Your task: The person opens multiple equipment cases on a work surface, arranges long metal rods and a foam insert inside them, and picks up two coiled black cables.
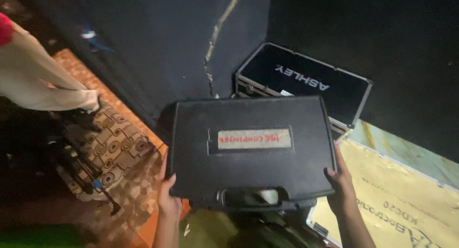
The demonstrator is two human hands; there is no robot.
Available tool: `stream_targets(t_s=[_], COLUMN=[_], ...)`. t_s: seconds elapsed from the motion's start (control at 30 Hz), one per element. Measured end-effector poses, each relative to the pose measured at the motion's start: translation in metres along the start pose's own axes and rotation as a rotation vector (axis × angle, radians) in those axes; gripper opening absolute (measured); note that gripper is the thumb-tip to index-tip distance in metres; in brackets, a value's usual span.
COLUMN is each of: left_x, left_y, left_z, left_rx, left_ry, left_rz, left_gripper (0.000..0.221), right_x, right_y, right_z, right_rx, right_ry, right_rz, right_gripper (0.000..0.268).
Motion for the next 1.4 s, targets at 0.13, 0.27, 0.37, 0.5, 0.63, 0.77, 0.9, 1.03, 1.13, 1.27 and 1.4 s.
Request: stream_targets(t_s=[0.13,0.27,0.37,0.5,0.63,0.77,0.9,1.03,1.13,1.27,1.4], left_x=[-0.021,-0.053,-0.071,-0.102,-0.113,-0.129,-0.144,-0.165,-0.181,-0.196,-0.213], left_y=[-0.035,-0.067,-0.099,-0.126,-0.159,-0.178,-0.19,-0.201,-0.211,-0.221,-0.235], left_z=[-0.05,-0.099,-0.138,-0.174,-0.213,-0.246,-0.281,-0.317,-0.34,-0.368,-0.393], left_rx=[-0.09,-0.133,-0.229,-0.303,-0.47,-0.502,-0.518,-0.529,-0.542,-0.554,-0.564], left_ry=[0.018,0.102,0.139,0.217,0.199,0.282,0.252,0.246,0.242,0.182,0.21], left_rz=[-0.047,-0.028,0.008,0.019,-0.03,-0.072,-0.108,-0.189,-0.15,-0.166,-0.145], left_gripper=[0.082,0.08,0.079,0.075,0.075,0.074,0.073,0.073,0.072,0.07,0.072], right_x=[-0.012,-0.021,-0.034,-0.029,-0.033,-0.025,-0.015,-0.013,-0.019,-0.017,-0.018], right_y=[0.023,0.045,0.055,0.071,0.064,0.061,0.059,0.06,0.061,0.073,0.083], right_z=[-0.03,-0.036,-0.05,-0.034,-0.029,-0.038,-0.065,-0.109,-0.143,-0.185,-0.22], right_rx=[0.111,0.173,0.23,0.433,0.487,0.574,0.586,0.559,0.489,0.51,0.464], right_ry=[0.001,0.034,0.08,0.011,0.136,0.157,0.201,0.201,0.229,0.188,0.228], right_rz=[0.059,-0.001,-0.036,0.013,0.005,-0.021,-0.021,-0.02,-0.032,-0.014,0.012], right_gripper=[0.102,0.093,0.093,0.093,0.09,0.088,0.084,0.081,0.079,0.077,0.077])
Point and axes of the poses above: each hand's wrist, its own z-axis away from the middle knuckle, its own y-axis out of the back of the hand, x = y × z, the point moved 7 cm from there along -z, towards the middle knuckle, and after that the axes turned 2 degrees about -x, right-handed, at the moved point
